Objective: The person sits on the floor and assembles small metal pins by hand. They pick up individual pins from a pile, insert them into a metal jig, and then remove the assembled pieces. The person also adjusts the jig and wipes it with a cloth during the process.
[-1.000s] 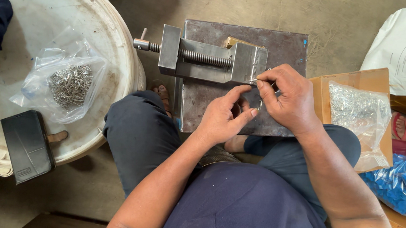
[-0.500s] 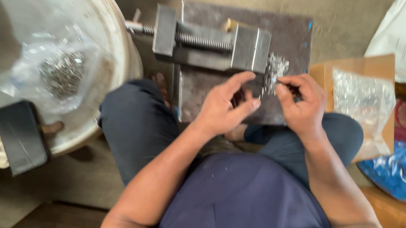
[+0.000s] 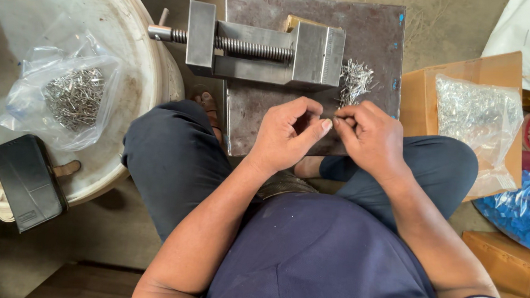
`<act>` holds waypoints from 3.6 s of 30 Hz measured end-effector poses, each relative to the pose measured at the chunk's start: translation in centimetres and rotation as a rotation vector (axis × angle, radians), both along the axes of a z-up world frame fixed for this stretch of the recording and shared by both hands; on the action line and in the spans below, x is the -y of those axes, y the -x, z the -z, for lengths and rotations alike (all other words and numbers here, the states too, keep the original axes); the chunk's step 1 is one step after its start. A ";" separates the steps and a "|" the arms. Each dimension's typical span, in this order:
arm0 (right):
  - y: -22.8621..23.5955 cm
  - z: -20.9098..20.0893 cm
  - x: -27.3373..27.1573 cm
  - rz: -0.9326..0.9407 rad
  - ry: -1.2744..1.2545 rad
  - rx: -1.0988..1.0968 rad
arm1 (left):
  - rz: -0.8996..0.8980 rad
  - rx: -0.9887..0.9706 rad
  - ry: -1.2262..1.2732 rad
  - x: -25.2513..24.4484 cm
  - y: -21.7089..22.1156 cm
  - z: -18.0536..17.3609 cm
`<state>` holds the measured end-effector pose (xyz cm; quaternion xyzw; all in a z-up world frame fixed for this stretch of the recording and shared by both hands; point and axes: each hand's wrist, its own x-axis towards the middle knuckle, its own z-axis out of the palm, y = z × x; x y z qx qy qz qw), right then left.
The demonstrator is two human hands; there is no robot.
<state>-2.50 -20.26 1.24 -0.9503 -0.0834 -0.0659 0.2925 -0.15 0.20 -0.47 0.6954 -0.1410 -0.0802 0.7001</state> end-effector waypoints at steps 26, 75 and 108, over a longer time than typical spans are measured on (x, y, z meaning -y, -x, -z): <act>-0.3 0.6 0.1 -0.049 -0.933 -0.339 | 0.122 0.116 -0.195 -0.2 -0.4 -0.7; 0.7 2.3 1.5 0.016 -0.653 -0.034 | 0.092 -0.072 0.254 0.0 -0.5 0.7; 0.5 -0.1 4.1 -0.147 -0.651 -0.037 | -0.659 -0.620 0.008 -14.2 -8.5 -5.5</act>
